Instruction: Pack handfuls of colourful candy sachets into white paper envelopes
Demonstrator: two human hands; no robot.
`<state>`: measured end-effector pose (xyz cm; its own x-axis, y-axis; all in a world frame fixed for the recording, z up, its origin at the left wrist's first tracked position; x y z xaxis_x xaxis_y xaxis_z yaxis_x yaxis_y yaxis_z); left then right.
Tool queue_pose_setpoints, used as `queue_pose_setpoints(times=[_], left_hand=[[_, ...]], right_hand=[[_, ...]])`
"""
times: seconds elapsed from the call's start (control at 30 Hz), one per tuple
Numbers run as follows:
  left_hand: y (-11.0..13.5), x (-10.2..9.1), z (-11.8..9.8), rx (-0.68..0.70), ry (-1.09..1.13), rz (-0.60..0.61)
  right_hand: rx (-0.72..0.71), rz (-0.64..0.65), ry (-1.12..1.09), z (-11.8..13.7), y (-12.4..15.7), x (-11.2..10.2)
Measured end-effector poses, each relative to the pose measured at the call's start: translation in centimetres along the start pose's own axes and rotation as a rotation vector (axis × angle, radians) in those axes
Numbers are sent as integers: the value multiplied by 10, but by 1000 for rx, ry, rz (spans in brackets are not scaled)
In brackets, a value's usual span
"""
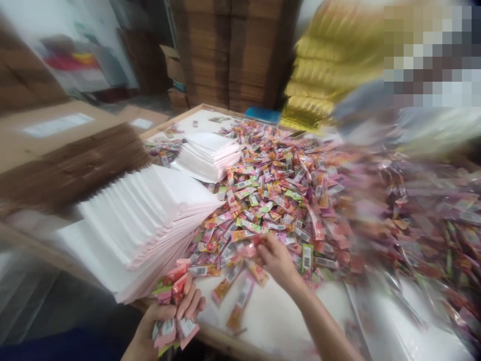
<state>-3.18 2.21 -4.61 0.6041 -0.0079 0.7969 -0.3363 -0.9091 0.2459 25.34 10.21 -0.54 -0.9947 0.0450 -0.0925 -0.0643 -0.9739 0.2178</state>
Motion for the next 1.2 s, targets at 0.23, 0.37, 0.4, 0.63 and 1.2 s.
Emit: queue_pose_setpoints(times=[0.23, 0.37, 0.4, 0.63, 1.2], left_hand=[[4, -4, 2, 42, 21, -13], [3, -6, 2, 29, 32, 18], [3, -7, 2, 20, 35, 30], [6, -13, 5, -40, 17, 63], [5, -21, 7, 160, 54, 241]], right_hand=[[420, 201, -513, -35, -11, 50], [325, 37, -285, -40, -19, -11], [307, 10, -207, -38, -16, -26], [-395, -39, 1018, -12, 42, -16], [-572, 313, 879, -14, -3, 95]])
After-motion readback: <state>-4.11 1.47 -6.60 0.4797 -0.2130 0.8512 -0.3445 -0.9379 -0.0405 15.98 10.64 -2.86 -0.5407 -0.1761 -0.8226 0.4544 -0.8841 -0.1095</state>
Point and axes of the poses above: each hand's wrist, its own y-axis away from the middle knuckle, its own x-axis out of the palm, z = x × y, the point moved 1 cm from there along -y, towards the middle knuckle, and after that the axes turned 6 degrees about -z, right-handed, at the moved point
